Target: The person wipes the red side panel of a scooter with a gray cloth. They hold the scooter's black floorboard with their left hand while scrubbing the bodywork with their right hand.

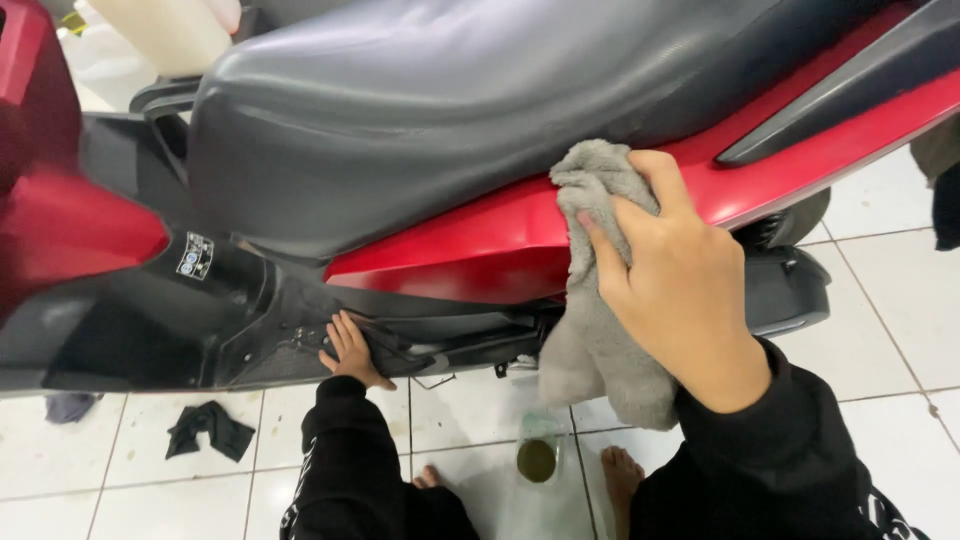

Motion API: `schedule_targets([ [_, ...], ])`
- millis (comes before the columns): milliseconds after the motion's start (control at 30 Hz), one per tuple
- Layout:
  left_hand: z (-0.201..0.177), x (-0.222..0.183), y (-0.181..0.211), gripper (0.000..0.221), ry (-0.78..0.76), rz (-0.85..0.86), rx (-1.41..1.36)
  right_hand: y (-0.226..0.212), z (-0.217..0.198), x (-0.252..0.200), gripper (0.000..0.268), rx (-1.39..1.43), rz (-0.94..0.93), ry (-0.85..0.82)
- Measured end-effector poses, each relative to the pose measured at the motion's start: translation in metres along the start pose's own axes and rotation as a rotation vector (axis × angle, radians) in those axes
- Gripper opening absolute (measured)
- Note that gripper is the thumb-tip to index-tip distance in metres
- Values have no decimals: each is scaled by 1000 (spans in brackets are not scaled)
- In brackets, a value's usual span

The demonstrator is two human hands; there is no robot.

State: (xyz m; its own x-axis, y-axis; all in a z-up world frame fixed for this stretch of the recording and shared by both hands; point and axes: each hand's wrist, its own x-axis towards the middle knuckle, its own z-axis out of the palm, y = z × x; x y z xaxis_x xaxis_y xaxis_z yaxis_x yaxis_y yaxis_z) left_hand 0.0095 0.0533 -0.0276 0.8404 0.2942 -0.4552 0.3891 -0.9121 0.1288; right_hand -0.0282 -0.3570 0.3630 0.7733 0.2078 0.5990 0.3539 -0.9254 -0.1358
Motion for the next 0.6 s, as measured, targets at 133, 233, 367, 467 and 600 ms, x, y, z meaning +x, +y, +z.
schedule_targets([
  [133,-7,-9,5,187,-13,1,9,-4,4,2,13,-81,-128,-13],
  [233,-15,-12,5,184,-28,-23,-35,12,-11,19,29,-11,-304,-170],
  [367,-7,-12,7,185,-17,-22,-8,1,-2,21,12,-330,-565,11],
  [467,-4,-4,10,185,-13,-37,39,8,-3,26,13,-415,-653,5],
  [600,-11,-10,14,182,-18,-28,40,-17,8,23,20,-499,-743,37],
])
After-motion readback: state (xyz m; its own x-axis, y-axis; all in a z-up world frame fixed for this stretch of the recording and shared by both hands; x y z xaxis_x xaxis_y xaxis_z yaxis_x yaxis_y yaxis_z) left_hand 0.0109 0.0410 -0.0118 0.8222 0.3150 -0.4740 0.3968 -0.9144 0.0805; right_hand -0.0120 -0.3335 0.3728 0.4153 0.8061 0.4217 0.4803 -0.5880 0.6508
